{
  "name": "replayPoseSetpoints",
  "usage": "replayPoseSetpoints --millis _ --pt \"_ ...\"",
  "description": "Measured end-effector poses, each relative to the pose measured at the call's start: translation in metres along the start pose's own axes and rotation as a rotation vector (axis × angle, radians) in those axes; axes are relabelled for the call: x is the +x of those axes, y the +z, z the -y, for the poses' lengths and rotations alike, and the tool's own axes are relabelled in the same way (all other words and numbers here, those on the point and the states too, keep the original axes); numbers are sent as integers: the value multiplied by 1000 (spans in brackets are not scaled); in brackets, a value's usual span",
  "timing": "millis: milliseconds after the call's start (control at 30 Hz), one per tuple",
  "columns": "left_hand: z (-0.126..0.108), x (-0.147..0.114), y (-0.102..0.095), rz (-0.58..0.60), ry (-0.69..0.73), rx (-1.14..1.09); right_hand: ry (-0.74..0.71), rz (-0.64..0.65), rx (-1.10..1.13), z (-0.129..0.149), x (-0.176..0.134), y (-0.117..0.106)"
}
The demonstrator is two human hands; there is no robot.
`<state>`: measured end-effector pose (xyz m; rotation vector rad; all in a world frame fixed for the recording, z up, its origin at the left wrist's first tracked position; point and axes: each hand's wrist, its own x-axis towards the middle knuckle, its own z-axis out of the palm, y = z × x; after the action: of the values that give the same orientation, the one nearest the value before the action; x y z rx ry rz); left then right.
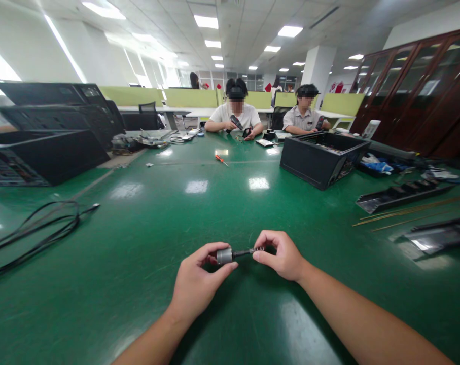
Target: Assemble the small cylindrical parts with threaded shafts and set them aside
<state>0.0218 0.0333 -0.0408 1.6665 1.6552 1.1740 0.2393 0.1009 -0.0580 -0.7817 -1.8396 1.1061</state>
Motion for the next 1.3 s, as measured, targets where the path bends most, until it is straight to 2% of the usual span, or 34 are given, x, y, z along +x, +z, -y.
replayPoseSetpoints --millis 667,833,1000,1067,1133,1200,1300 --pt "0 0 0 13 -46 -50 11 -23 83 -2 0 1" --pt "0 3 0 34 -68 -49 107 -63 367 -7 3 1" --pt "3 6 -1 -33 -35 68 174 -222 699 -15 9 -4" --pt "5 7 0 -17 -61 -4 197 -257 769 -17 11 -6" --pt "6 9 0 9 -116 -170 216 -278 811 -18 13 -7" --pt "7 11 1 -16 -172 -316 233 -291 835 -19 15 -6" --pt "5 15 1 -62 -261 -420 255 -287 844 -19 16 -5"
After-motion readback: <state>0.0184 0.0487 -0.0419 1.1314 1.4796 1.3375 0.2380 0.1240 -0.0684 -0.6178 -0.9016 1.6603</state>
